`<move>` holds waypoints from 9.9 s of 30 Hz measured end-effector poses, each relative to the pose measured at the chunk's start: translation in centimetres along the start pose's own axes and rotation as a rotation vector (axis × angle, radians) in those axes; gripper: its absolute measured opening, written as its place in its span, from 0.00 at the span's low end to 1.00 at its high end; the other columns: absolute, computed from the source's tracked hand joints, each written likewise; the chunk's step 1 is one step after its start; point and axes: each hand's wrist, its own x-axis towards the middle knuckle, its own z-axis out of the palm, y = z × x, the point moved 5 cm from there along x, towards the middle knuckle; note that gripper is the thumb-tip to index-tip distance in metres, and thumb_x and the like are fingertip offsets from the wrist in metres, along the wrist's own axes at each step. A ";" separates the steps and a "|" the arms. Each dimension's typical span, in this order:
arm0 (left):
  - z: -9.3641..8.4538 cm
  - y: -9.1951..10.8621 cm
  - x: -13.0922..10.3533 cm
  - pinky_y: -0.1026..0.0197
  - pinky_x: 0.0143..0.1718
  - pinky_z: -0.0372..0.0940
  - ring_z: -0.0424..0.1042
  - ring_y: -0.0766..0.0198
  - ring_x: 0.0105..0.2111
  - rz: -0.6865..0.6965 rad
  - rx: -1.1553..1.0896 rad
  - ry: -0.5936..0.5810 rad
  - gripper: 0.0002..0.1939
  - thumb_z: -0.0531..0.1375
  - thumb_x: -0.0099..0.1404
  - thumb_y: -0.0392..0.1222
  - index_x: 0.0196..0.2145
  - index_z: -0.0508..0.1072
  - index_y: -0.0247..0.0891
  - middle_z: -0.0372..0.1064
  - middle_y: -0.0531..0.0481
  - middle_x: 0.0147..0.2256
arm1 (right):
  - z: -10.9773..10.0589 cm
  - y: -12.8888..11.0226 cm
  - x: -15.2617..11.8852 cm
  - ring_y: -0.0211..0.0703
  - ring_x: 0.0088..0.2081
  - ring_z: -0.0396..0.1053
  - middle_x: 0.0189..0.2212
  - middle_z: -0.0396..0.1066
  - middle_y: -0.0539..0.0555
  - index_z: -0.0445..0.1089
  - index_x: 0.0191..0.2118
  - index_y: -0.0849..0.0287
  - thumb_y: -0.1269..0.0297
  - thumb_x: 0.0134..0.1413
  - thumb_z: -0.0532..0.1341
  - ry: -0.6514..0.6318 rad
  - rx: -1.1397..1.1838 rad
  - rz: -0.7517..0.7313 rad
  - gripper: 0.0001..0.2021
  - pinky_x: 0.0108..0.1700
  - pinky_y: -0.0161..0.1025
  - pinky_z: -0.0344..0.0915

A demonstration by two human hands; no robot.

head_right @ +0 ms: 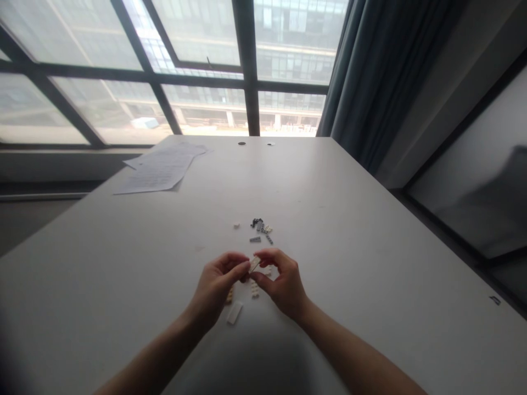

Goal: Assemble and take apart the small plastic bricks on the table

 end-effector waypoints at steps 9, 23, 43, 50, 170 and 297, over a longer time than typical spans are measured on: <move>0.3 -0.9 -0.1 0.67 0.29 0.60 0.64 0.69 0.25 -0.015 0.034 -0.114 0.11 0.64 0.57 0.45 0.30 0.75 0.32 0.72 0.49 0.25 | 0.4 -1.1 -0.1 0.40 0.35 0.69 0.36 0.71 0.52 0.70 0.47 0.54 0.73 0.47 0.66 -0.053 -0.069 -0.075 0.19 0.40 0.39 0.68; 1.3 -2.2 -0.7 0.67 0.32 0.59 0.64 0.68 0.28 -0.222 -0.307 -0.254 0.12 0.64 0.57 0.46 0.28 0.74 0.32 0.68 0.49 0.27 | 0.5 -2.7 0.1 0.46 0.46 0.70 0.45 0.73 0.54 0.70 0.51 0.50 0.73 0.48 0.66 -0.108 -0.117 -0.245 0.22 0.49 0.43 0.68; 1.5 -2.5 -0.7 0.66 0.33 0.62 0.67 0.65 0.30 -0.214 -0.342 -0.284 0.14 0.62 0.61 0.47 0.33 0.76 0.31 0.71 0.47 0.28 | 0.3 -2.5 0.3 0.46 0.42 0.67 0.40 0.69 0.53 0.72 0.44 0.52 0.73 0.44 0.67 -0.066 -0.192 -0.144 0.19 0.46 0.43 0.66; 0.1 -2.0 0.3 0.67 0.34 0.64 0.67 0.69 0.28 -0.170 -0.346 -0.109 0.17 0.67 0.54 0.49 0.35 0.75 0.31 0.72 0.47 0.29 | -1.2 -0.5 1.5 0.39 0.29 0.64 0.33 0.70 0.50 0.67 0.51 0.55 0.61 0.46 0.68 -0.120 -0.285 0.010 0.23 0.34 0.37 0.64; -1.1 -1.8 -5.4 0.47 0.59 0.50 0.60 0.53 0.54 0.856 1.351 -0.311 0.10 0.58 0.64 0.47 0.40 0.73 0.41 0.69 0.47 0.48 | 0.9 -0.5 -5.0 0.47 0.40 0.64 0.36 0.69 0.54 0.69 0.43 0.57 0.65 0.53 0.60 -0.585 -0.688 -0.060 0.11 0.45 0.43 0.61; 0.3 -1.5 -7.6 0.55 0.45 0.66 0.70 0.57 0.42 0.997 1.281 -0.651 0.10 0.55 0.66 0.39 0.44 0.69 0.34 0.71 0.41 0.40 | -0.6 1.4 -0.2 0.46 0.41 0.64 0.37 0.70 0.55 0.72 0.43 0.57 0.68 0.55 0.61 -0.421 -0.770 -0.137 0.09 0.48 0.45 0.64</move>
